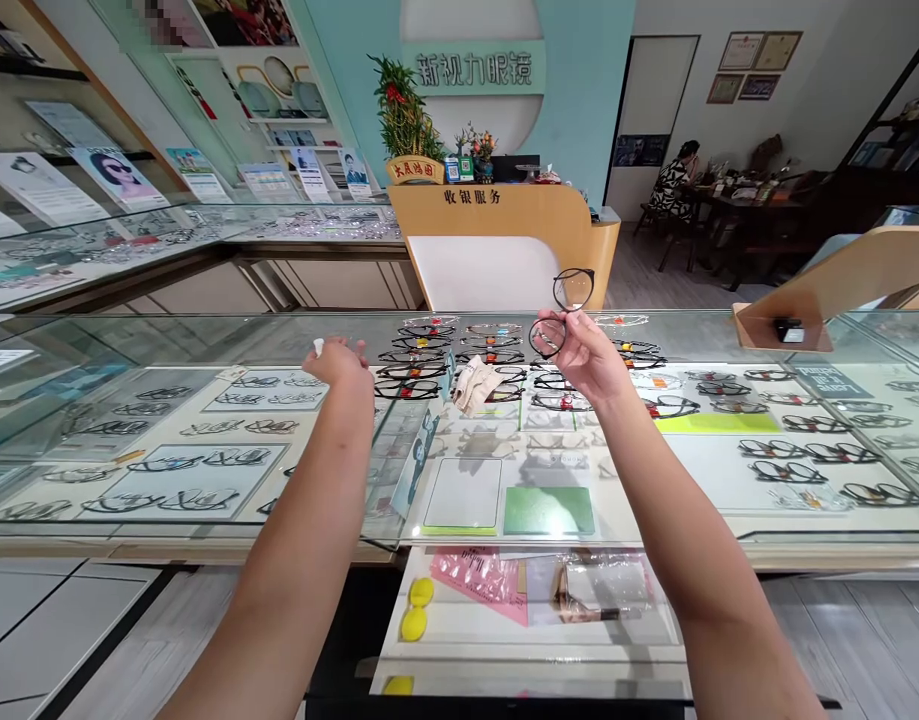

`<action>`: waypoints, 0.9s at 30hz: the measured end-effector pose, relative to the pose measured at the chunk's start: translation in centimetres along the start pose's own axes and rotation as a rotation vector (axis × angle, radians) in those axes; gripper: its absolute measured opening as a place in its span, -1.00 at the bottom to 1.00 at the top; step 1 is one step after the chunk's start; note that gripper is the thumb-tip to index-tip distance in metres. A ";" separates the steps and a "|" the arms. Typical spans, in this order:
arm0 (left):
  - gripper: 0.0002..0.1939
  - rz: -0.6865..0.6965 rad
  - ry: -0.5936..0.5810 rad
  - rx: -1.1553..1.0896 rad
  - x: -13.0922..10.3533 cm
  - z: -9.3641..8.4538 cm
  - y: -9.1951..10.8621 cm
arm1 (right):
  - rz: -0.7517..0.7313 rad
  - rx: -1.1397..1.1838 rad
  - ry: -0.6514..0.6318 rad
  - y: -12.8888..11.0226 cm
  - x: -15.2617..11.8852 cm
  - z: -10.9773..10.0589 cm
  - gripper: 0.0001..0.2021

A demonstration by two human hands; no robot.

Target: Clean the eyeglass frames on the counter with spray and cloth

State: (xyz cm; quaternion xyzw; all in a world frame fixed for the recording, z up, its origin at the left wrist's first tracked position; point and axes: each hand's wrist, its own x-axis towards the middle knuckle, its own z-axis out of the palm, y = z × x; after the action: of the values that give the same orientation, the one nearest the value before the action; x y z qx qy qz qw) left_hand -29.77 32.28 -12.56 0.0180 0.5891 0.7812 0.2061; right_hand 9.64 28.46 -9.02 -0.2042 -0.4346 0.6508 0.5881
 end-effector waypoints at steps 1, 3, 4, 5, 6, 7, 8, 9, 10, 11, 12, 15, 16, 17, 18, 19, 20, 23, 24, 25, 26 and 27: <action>-0.52 0.027 -0.002 0.006 -0.1 0.1 0.2 | -0.002 -0.004 0.002 0.0 0.0 0.0 -0.69; -0.58 0.121 -0.021 0.011 -0.7 0.5 0.6 | -0.005 -0.011 0.006 0.0 0.0 0.1 -0.70; -0.61 0.183 -0.043 0.009 -1.1 0.7 0.8 | -0.004 -0.010 0.003 0.0 0.0 0.1 -0.70; -0.65 0.252 -0.072 0.005 -1.6 0.9 0.9 | -0.003 -0.005 -0.003 0.0 0.0 0.1 -0.69; -0.70 0.316 -0.109 -0.001 -2.2 1.1 1.0 | -0.001 0.003 -0.012 0.0 -0.1 0.2 -0.68; -0.76 0.368 -0.151 -0.008 -3.0 1.2 1.1 | 0.000 0.011 -0.021 0.0 -0.1 0.2 -0.68; -0.80 0.404 -0.197 -0.013 -3.8 1.3 1.1 | 0.001 0.018 -0.030 0.0 -0.1 0.2 -0.67; -0.85 0.431 -0.247 -0.014 -4.8 1.3 1.1 | 0.001 0.021 -0.039 0.0 -0.1 0.3 -0.67; -0.87 0.454 -0.298 -0.015 -5.7 1.2 1.1 | 0.000 0.024 -0.047 0.0 -0.1 0.3 -0.67; -0.88 0.476 -0.347 -0.016 -6.7 1.1 1.1 | -0.003 0.029 -0.054 0.1 0.0 0.2 -0.67; -0.85 0.500 -0.397 -0.012 -7.6 1.0 1.1 | -0.007 0.036 -0.063 0.2 0.0 0.2 -0.67; -0.66 0.593 -0.554 0.008 -10.3 0.4 1.1 | -0.027 0.058 -0.092 0.5 0.3 0.1 -0.67; -0.60 0.614 -0.612 0.012 -11.1 0.2 1.1 | -0.032 0.060 -0.099 0.6 0.3 0.1 -0.68; -0.56 0.617 -0.672 0.007 -11.8 0.1 1.0 | -0.036 0.059 -0.103 0.6 0.3 0.2 -0.68; -0.51 0.590 -0.741 -0.012 -12.5 0.0 0.8 | -0.037 0.058 -0.105 0.6 0.3 0.2 -0.68; -0.47 0.527 -0.822 -0.044 -13.2 0.0 0.7 | -0.034 0.055 -0.107 0.7 0.2 0.3 -0.68; -0.43 0.431 -0.915 -0.084 -13.9 0.0 0.5 | -0.028 0.052 -0.108 0.6 0.1 0.4 -0.68; -0.41 0.076 -1.196 -0.183 -15.5 -0.2 0.1 | -0.014 0.035 -0.119 0.6 -0.2 0.9 -0.67; -0.42 -0.023 -1.267 -0.199 -16.0 -0.3 0.2 | -0.012 0.028 -0.127 0.6 -0.4 1.0 -0.68; -0.45 -0.103 -1.326 -0.207 -16.3 -0.4 0.2 | -0.011 0.023 -0.138 0.6 -0.5 1.1 -0.69; -0.50 -0.166 -1.375 -0.211 -16.6 -0.6 0.4 | -0.011 0.019 -0.150 0.6 -0.6 1.2 -0.70; -0.55 -0.211 -1.418 -0.211 -16.7 -0.8 0.6 | -0.009 0.017 -0.162 0.7 -0.6 1.3 -0.70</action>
State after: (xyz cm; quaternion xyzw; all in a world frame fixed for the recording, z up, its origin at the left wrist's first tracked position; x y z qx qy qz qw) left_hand -14.84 25.72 -8.68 0.4432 0.2336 0.6103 0.6136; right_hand 8.38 27.53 -9.06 -0.1441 -0.4762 0.6663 0.5554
